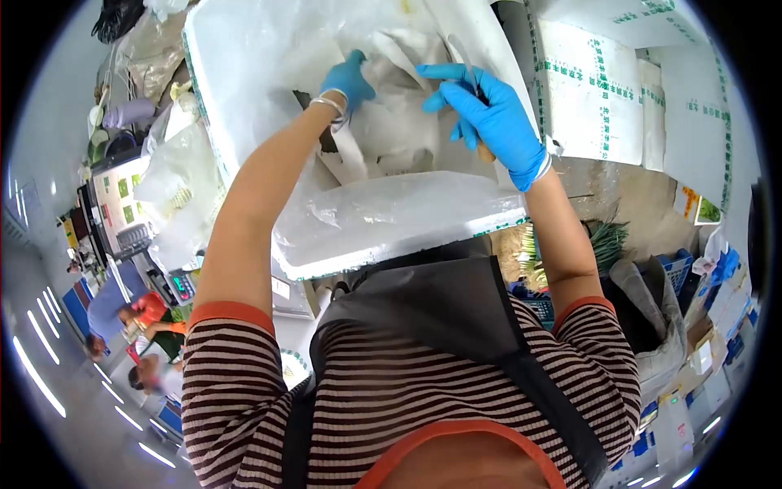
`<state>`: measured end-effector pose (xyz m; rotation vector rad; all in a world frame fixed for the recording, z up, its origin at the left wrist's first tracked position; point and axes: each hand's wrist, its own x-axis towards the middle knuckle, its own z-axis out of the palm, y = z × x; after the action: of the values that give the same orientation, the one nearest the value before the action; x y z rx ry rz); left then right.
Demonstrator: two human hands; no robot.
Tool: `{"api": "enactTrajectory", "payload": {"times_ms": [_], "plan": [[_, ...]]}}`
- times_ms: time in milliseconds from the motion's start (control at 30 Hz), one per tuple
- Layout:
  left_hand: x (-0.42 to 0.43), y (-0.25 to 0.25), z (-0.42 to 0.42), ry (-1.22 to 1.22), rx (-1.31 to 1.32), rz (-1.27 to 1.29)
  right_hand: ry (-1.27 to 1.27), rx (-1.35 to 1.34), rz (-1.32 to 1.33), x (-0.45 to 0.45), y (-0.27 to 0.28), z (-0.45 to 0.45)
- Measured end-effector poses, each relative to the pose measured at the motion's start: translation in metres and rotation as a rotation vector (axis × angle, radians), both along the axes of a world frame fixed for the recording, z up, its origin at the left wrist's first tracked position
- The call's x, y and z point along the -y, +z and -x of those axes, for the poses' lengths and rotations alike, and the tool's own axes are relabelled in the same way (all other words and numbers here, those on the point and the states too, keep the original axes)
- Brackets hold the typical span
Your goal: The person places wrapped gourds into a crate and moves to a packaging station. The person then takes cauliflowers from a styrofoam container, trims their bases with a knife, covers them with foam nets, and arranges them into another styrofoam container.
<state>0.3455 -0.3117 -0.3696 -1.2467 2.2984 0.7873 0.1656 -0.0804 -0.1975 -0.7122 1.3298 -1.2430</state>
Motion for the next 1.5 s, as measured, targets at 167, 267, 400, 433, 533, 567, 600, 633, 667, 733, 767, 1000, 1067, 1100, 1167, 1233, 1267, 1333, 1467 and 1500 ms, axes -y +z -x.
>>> {"api": "enactTrajectory", "payload": {"times_ms": [167, 267, 400, 433, 533, 567, 600, 633, 667, 733, 767, 1000, 1067, 1100, 1167, 1233, 1267, 1333, 1467, 1500], "plan": [[0.108, 0.038, 0.03, 0.342, -0.473, 0.221, -0.011, 0.025, 0.097, 0.008, -0.002, 0.012], [0.186, 0.052, 0.016, -0.385, -0.211, 0.82, -0.008, 0.024, 0.055, 0.012, 0.002, 0.01], [0.078, 0.137, 0.028, -0.369, -0.236, 0.806, -0.024, 0.014, 0.053, 0.016, 0.001, 0.008], [0.045, 0.143, 0.039, -0.337, -0.143, 0.593, -0.049, 0.031, 0.071, 0.016, 0.0, 0.008], [-0.042, 0.05, 0.016, -0.573, -0.507, 0.201, -0.071, 0.062, 0.087, 0.019, -0.002, 0.009], [-0.062, 0.036, 0.017, -0.54, -0.399, 0.025, -0.073, 0.066, 0.084, 0.02, -0.002, 0.01], [-0.072, 0.023, 0.016, -0.507, -0.291, -0.148, -0.067, 0.052, 0.068, 0.021, -0.001, 0.01], [-0.07, 0.008, 0.014, -0.558, -0.155, -0.167, -0.061, 0.038, 0.049, 0.022, -0.001, 0.009], [-0.061, -0.006, 0.014, -0.61, -0.019, -0.184, -0.057, 0.023, 0.03, 0.022, 0.0, 0.009], [-0.057, -0.022, 0.012, -0.724, 0.222, -0.161, -0.043, 0.011, 0.05, 0.02, -0.003, 0.008], [-0.058, -0.025, 0.012, -0.784, 0.326, -0.119, -0.033, 0.007, 0.061, 0.019, -0.004, 0.009], [-0.028, -0.02, -0.056, -0.549, 0.221, -0.202, -0.009, -0.007, 0.054, 0.019, -0.005, 0.011], [-0.041, -0.018, -0.046, -0.428, 0.21, -0.346, 0.01, -0.029, 0.031, 0.02, -0.001, 0.009], [-0.048, -0.013, -0.034, -0.426, 0.232, -0.341, 0.009, -0.029, 0.029, 0.021, -0.002, 0.011], [-0.065, 0.001, -0.026, -0.481, 0.17, -0.226, 0.012, -0.032, 0.028, 0.021, -0.004, 0.014], [-0.076, 0.041, -0.029, -0.517, 0.109, -0.143, -0.003, 0.0, 0.059, 0.02, -0.004, 0.015], [-0.084, 0.07, -0.032, -0.529, 0.084, -0.105, -0.007, 0.022, 0.073, 0.019, -0.003, 0.015], [-0.092, 0.116, -0.049, -0.551, -0.112, 0.134, -0.021, 0.074, 0.09, 0.018, -0.002, 0.015], [-0.093, 0.206, -0.08, -0.647, -0.463, 0.663, -0.129, 0.01, 0.029, 0.019, 0.007, 0.004], [-0.093, 0.222, -0.09, -0.688, -0.502, 0.816, -0.165, -0.013, 0.011, 0.02, 0.004, 0.0]]}}
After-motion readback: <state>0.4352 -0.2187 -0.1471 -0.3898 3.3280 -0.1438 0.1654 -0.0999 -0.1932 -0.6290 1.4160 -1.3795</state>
